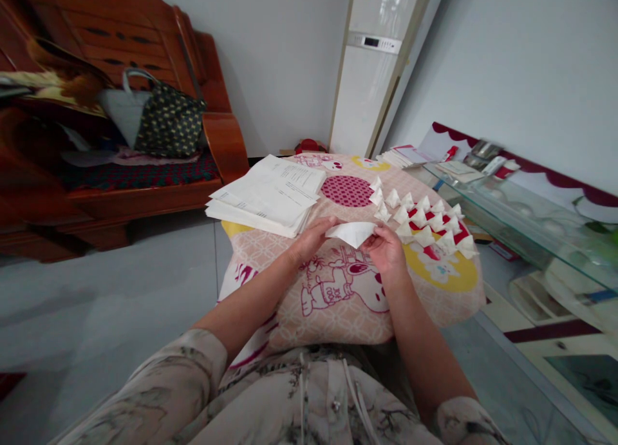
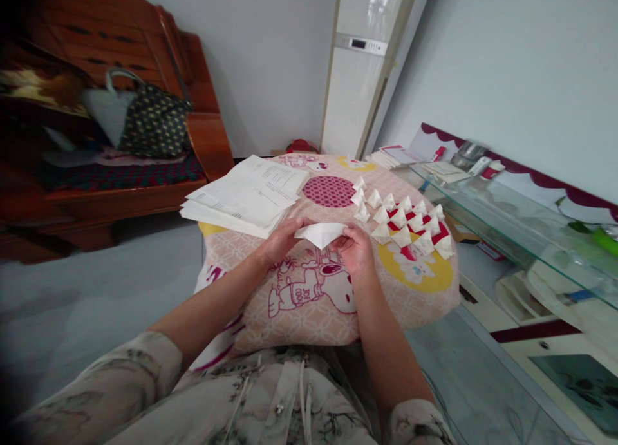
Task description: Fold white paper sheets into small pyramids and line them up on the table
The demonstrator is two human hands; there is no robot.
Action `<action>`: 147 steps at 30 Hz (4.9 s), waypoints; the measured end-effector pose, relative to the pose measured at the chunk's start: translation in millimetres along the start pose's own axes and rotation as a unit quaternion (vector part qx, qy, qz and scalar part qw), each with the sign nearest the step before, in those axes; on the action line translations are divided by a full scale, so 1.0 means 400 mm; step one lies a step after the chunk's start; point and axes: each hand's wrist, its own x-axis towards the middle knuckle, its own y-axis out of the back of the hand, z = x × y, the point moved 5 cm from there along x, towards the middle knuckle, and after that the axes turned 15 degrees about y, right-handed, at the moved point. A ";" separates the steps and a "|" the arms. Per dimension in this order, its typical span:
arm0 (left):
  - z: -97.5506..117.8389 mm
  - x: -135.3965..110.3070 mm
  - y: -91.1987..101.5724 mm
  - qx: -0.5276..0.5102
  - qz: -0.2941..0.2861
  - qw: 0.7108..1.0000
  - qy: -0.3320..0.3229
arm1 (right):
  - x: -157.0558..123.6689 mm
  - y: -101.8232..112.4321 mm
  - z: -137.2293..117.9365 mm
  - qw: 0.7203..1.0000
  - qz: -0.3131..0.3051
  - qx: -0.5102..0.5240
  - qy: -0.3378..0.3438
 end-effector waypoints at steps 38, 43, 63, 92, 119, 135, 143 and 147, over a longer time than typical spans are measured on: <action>0.056 -0.030 -0.049 0.313 0.041 0.945 -0.090 | -0.033 -0.038 -0.023 0.966 -0.082 -0.236 0.062; 0.053 -0.035 -0.062 0.297 0.022 0.952 -0.076 | -0.037 -0.038 -0.015 0.974 -0.123 -0.187 0.014; 0.047 -0.037 -0.065 0.293 0.019 0.948 -0.124 | -0.032 -0.031 -0.019 0.987 -0.097 -0.129 0.005; 0.044 -0.033 -0.062 0.295 -0.008 0.939 -0.179 | -0.031 -0.028 -0.020 0.991 -0.080 -0.105 0.014; 0.042 -0.046 -0.052 0.341 0.134 0.912 -0.187 | -0.036 -0.046 -0.012 0.984 -0.099 -0.145 0.019; 0.052 -0.046 -0.062 0.355 0.124 0.897 -0.233 | -0.034 -0.045 -0.010 0.957 -0.104 -0.260 0.070; 0.057 -0.061 -0.069 0.368 0.159 0.885 -0.236 | -0.037 -0.047 -0.014 0.944 -0.077 -0.314 0.071; 0.056 -0.065 -0.074 0.379 0.161 0.874 -0.256 | -0.034 -0.050 -0.024 0.926 -0.072 -0.356 0.101</action>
